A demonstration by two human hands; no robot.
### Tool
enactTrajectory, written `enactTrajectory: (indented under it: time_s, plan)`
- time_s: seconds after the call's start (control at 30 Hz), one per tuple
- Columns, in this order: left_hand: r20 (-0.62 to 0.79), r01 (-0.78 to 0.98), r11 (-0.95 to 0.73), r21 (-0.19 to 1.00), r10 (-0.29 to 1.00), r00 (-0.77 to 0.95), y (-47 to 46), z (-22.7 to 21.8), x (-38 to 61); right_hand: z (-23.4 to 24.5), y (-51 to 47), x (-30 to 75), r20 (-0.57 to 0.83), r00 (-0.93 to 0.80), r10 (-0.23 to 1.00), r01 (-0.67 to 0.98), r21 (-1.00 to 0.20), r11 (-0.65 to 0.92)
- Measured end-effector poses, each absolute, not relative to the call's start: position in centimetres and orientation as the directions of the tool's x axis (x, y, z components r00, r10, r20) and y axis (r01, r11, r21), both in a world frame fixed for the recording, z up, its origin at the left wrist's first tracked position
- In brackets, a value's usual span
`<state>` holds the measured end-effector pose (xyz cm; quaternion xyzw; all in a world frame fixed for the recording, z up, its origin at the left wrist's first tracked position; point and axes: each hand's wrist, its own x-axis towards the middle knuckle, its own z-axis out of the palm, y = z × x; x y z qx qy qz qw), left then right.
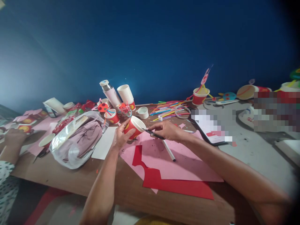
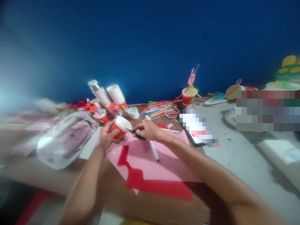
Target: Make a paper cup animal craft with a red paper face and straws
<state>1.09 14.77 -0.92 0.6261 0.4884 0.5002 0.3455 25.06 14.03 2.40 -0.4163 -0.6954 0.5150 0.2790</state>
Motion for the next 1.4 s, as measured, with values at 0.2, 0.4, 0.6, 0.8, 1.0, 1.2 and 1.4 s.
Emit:
enactTrajectory:
  time_s: [0.2,0.4,0.6,0.8,1.0,1.2,1.4]
  plan:
    - [0.306,0.334,-0.295,0.895,0.952,0.022,15.1,-1.1,0.8,3.4,12.3,25.0,0.315,-0.524,0.792,0.644,-0.463,0.610]
    - [0.294,0.277,-0.287,0.917,0.956,0.018,14.9,-1.2,0.9,3.2,13.0,25.0,0.145,-0.525,0.839,0.509,-0.736,0.446]
    - [0.286,0.232,-0.282,0.931,0.958,0.019,14.7,-1.1,0.9,2.5,14.3,25.3,-0.132,-0.560,0.818,0.189,-0.982,-0.029]
    - [0.287,0.221,-0.276,0.935,0.958,-0.018,14.8,-1.1,1.1,3.7,13.1,25.6,0.130,-0.504,0.854,0.525,-0.739,0.423]
    - [0.323,0.150,-0.315,0.937,0.946,-0.034,15.4,-1.5,1.0,4.3,12.6,25.7,0.229,-0.543,0.808,0.640,-0.509,0.575]
    - [0.299,0.005,-0.300,0.954,0.949,-0.100,15.5,-1.4,1.6,4.8,12.8,26.1,0.297,-0.495,0.816,0.540,-0.630,0.557]
    - [0.284,-0.238,-0.299,0.924,0.954,-0.095,14.8,-0.2,2.3,5.6,13.0,26.6,0.236,-0.460,0.856,0.438,-0.779,0.450]
